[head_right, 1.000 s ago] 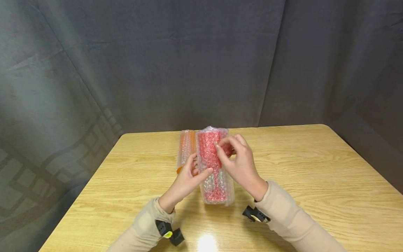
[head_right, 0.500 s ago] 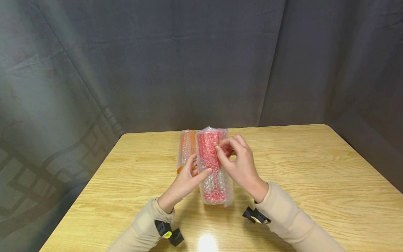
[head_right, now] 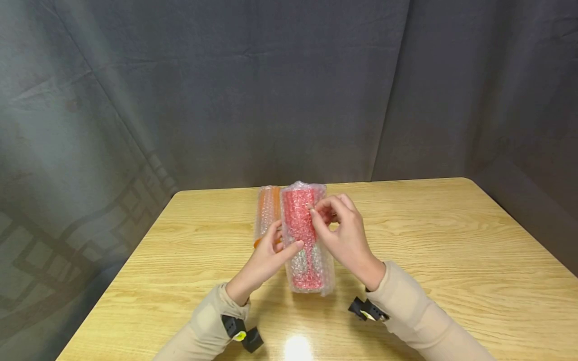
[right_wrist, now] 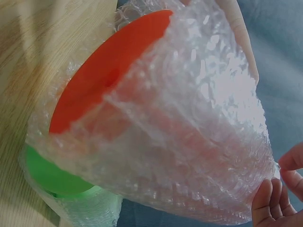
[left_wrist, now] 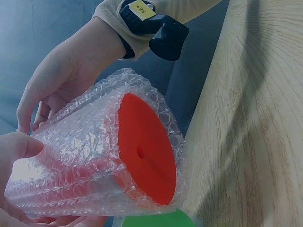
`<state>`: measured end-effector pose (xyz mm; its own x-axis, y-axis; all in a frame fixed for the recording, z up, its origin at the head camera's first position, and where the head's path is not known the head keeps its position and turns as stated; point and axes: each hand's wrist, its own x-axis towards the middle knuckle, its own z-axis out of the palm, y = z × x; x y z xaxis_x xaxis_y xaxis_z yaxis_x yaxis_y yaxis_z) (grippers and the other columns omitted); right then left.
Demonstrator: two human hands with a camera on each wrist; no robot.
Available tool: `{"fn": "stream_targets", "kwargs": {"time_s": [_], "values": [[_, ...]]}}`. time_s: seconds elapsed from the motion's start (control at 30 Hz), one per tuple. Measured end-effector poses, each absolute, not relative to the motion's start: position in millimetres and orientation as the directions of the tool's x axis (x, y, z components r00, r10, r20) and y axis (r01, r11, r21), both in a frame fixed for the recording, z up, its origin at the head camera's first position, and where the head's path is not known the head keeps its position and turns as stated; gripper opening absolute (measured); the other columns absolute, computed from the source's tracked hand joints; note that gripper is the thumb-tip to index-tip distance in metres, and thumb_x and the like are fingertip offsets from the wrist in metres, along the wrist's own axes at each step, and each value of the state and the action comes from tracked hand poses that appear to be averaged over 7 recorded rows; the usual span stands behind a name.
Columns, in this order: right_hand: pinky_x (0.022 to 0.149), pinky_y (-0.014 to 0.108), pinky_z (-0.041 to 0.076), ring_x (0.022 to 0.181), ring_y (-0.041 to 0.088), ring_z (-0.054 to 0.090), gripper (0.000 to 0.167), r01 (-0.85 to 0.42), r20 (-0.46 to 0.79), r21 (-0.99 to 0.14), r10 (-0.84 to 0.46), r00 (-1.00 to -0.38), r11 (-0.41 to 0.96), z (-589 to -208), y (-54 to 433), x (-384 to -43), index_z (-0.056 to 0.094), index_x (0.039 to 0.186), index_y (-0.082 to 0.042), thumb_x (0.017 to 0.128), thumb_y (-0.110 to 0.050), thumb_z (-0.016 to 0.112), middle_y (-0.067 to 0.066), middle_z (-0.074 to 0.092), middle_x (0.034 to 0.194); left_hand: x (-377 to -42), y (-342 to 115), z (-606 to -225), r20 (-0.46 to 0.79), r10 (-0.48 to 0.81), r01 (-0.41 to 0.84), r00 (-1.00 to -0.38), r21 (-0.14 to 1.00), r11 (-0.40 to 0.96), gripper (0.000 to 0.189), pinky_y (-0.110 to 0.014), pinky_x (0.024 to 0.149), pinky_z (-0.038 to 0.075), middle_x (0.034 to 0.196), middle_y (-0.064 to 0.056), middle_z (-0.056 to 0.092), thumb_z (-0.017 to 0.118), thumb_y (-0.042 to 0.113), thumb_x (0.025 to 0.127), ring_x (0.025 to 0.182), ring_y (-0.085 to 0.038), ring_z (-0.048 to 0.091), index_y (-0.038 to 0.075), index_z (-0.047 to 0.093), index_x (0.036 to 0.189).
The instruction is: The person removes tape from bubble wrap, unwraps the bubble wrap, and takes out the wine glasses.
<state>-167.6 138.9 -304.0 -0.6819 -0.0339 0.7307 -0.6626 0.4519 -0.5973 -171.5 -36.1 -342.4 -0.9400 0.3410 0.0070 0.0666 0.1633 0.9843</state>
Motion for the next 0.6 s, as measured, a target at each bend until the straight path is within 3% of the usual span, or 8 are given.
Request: {"fn": "stream_targets", "kwargs": {"time_s": [0.6], "values": [[0.061,0.008,0.047,0.074,-0.002,0.049,0.006,-0.645,0.709,-0.619,-0.033,-0.704,0.449,-304.6,139.9,-167.5,0.059,0.081,0.002,0.081,0.007,0.063,0.004,0.052,0.081,-172.0,-34.8,-342.7,0.013,0.352,0.065,-0.936,0.988,0.137,0.072,-0.042,0.095,0.050,0.136,-0.020,0.043,0.063,0.032,0.088,0.123,-0.035,0.050,0.011,0.023,0.144]]}}
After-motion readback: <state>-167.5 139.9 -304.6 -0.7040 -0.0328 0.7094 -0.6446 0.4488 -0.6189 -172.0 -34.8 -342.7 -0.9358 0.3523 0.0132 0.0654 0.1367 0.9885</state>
